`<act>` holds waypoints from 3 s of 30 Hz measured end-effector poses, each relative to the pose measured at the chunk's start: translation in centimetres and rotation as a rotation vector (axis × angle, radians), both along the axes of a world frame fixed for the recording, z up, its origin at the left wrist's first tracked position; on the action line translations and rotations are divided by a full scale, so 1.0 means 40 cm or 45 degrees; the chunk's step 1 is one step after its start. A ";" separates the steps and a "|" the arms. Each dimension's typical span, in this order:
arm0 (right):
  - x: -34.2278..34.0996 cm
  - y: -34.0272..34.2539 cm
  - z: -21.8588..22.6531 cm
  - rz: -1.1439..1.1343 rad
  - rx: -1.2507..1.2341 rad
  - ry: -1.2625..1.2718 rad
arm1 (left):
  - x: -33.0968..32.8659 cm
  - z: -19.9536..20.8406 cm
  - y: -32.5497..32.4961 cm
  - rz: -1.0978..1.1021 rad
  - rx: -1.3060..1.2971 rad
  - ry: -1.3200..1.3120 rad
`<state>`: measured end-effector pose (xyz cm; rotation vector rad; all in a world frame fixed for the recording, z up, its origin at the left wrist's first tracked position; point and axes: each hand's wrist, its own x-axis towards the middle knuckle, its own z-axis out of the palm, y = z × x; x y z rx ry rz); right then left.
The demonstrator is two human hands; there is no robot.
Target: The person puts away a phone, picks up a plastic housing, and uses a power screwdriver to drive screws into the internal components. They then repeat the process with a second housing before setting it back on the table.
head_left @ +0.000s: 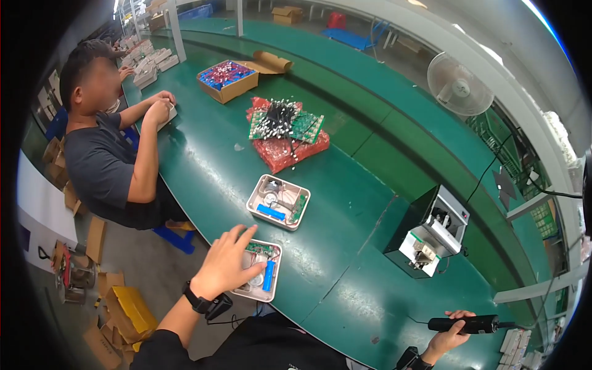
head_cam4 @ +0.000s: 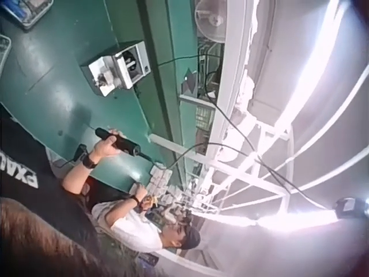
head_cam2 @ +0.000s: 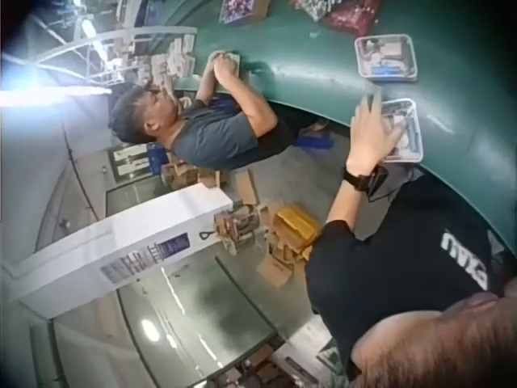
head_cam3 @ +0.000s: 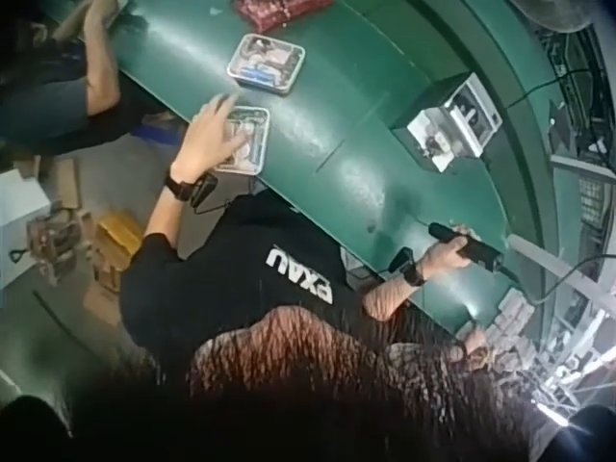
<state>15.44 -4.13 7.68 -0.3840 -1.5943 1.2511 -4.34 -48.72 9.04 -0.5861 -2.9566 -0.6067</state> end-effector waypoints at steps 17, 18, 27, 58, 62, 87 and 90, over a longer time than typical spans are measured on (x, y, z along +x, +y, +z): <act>0.003 -0.006 -0.019 0.107 -0.042 0.028 | -0.105 -0.109 0.030 0.272 0.575 0.168; 0.002 -0.004 -0.020 0.126 -0.033 0.027 | -0.114 -0.111 0.031 0.260 0.576 0.172; 0.006 0.002 -0.040 0.084 -0.113 0.074 | -0.083 -0.132 0.161 -0.044 0.743 -0.148; 0.004 -0.005 -0.010 -0.014 -0.123 0.031 | -0.095 0.005 0.548 -1.428 -0.166 -0.045; -0.003 -0.002 -0.007 -0.037 -0.168 0.035 | -0.119 0.021 0.562 -1.434 -0.055 -0.165; -0.005 -0.008 -0.017 -0.066 -0.027 0.082 | -0.103 -0.081 0.592 -1.322 -0.163 0.450; -0.003 -0.016 -0.022 -0.059 -0.003 0.055 | -0.097 -0.085 0.593 -1.303 -0.175 0.422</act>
